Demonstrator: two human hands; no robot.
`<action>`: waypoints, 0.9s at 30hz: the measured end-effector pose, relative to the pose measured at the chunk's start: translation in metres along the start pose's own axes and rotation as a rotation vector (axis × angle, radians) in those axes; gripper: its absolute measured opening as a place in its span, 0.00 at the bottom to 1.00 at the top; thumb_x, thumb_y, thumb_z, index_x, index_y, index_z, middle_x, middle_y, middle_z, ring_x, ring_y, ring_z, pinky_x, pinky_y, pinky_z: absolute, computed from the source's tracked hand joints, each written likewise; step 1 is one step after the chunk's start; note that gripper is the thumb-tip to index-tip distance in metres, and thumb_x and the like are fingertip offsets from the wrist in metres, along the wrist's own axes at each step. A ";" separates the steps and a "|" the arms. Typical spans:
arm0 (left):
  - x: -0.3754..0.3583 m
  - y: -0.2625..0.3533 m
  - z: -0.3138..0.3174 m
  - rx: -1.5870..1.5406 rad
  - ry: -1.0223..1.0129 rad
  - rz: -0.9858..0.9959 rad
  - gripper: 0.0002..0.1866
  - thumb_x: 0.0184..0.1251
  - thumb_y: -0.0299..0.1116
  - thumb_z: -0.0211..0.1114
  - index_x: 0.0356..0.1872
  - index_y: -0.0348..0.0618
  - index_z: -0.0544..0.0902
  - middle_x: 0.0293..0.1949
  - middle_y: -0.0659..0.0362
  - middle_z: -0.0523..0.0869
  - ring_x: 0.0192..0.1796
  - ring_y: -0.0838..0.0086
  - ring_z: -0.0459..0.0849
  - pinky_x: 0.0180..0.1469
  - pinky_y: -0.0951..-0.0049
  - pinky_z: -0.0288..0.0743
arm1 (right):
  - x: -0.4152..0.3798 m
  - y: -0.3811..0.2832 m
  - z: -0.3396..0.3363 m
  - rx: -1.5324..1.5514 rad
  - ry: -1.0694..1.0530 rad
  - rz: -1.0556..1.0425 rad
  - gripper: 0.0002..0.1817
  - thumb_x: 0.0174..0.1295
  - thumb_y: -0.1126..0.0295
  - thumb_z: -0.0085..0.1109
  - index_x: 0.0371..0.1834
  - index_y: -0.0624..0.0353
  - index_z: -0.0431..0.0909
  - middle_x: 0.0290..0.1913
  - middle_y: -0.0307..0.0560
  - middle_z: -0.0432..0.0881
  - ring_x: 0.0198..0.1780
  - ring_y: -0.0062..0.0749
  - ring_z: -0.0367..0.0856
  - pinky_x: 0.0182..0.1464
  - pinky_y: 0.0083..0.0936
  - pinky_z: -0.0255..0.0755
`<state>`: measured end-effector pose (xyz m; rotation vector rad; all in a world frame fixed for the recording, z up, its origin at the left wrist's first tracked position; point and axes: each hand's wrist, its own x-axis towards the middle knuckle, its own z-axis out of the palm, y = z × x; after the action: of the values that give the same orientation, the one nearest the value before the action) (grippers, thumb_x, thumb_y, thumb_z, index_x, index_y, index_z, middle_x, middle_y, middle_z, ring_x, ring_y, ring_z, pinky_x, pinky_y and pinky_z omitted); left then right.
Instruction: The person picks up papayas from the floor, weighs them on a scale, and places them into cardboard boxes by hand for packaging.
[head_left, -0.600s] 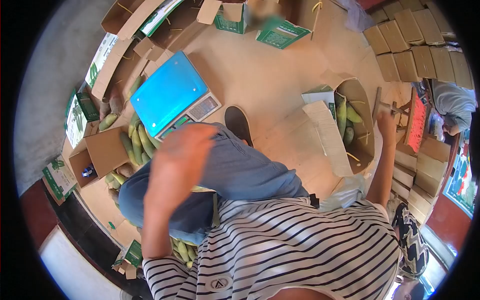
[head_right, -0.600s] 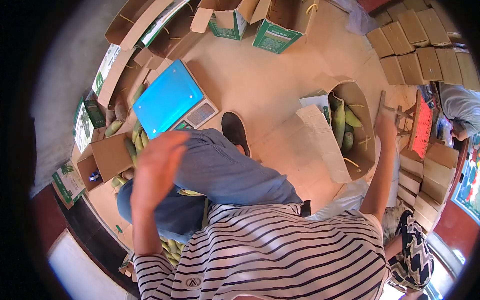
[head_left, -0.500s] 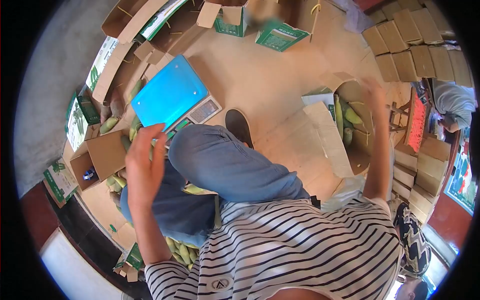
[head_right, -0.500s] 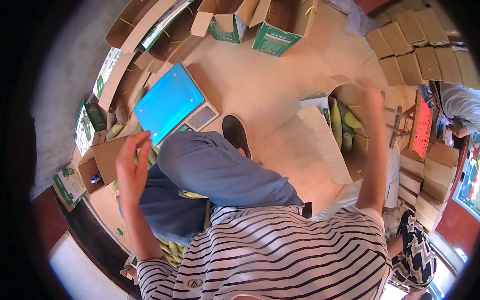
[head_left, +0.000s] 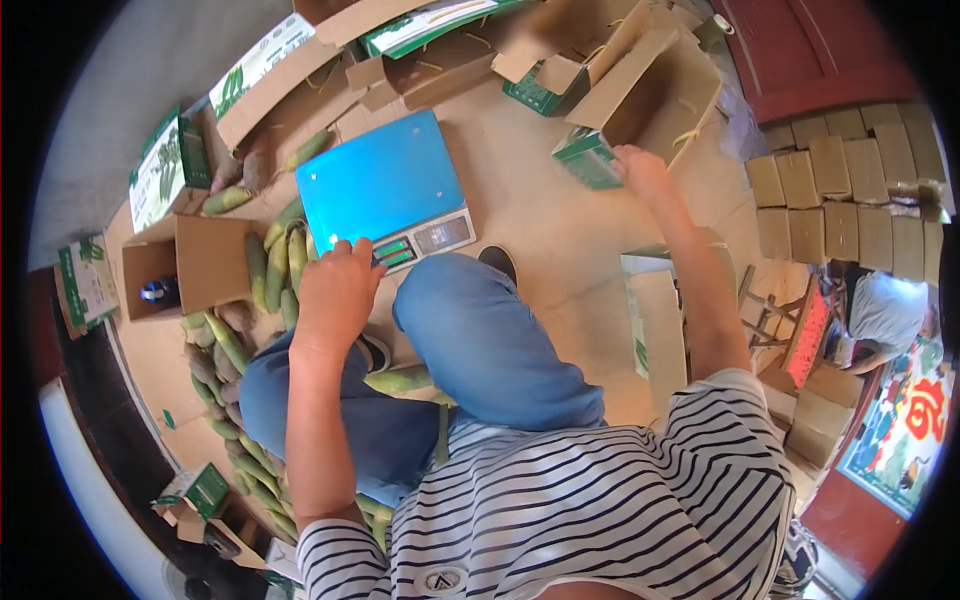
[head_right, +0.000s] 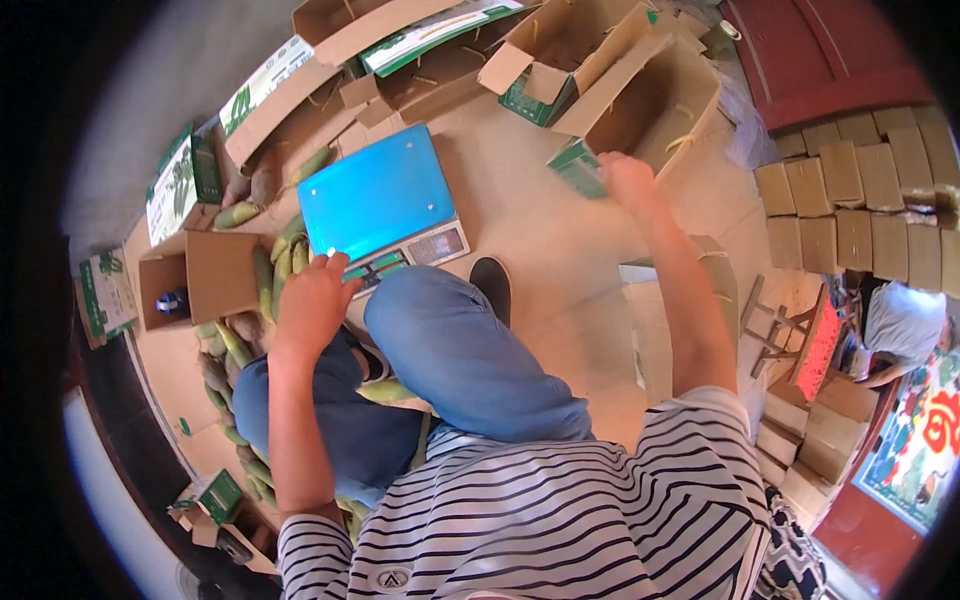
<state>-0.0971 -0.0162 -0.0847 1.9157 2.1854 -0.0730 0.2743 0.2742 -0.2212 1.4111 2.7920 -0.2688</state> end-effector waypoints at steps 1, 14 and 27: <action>-0.003 -0.001 -0.001 -0.003 0.006 0.005 0.14 0.60 0.36 0.64 0.40 0.38 0.74 0.32 0.48 0.80 0.33 0.52 0.82 0.35 0.59 0.76 | -0.007 -0.031 -0.008 0.038 0.001 -0.025 0.11 0.59 0.65 0.53 0.41 0.57 0.76 0.41 0.51 0.81 0.44 0.47 0.80 0.45 0.40 0.73; -0.038 -0.010 -0.011 -0.037 0.040 -0.044 0.15 0.59 0.38 0.64 0.41 0.39 0.75 0.34 0.52 0.81 0.39 0.59 0.82 0.39 0.61 0.75 | -0.076 -0.093 -0.026 0.009 -0.189 -0.330 0.32 0.49 0.69 0.65 0.61 0.51 0.68 0.56 0.47 0.75 0.63 0.42 0.66 0.62 0.40 0.60; -0.049 -0.002 0.002 -0.116 0.147 -0.024 0.13 0.57 0.39 0.65 0.38 0.41 0.79 0.34 0.54 0.82 0.38 0.62 0.83 0.41 0.62 0.73 | -0.054 -0.145 -0.113 -0.028 -0.010 -0.370 0.10 0.56 0.66 0.60 0.36 0.60 0.76 0.33 0.51 0.76 0.37 0.48 0.77 0.38 0.37 0.70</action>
<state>-0.0932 -0.0649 -0.0765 1.8858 2.2516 0.1919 0.1991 0.1641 -0.0833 0.8745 3.0168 -0.2335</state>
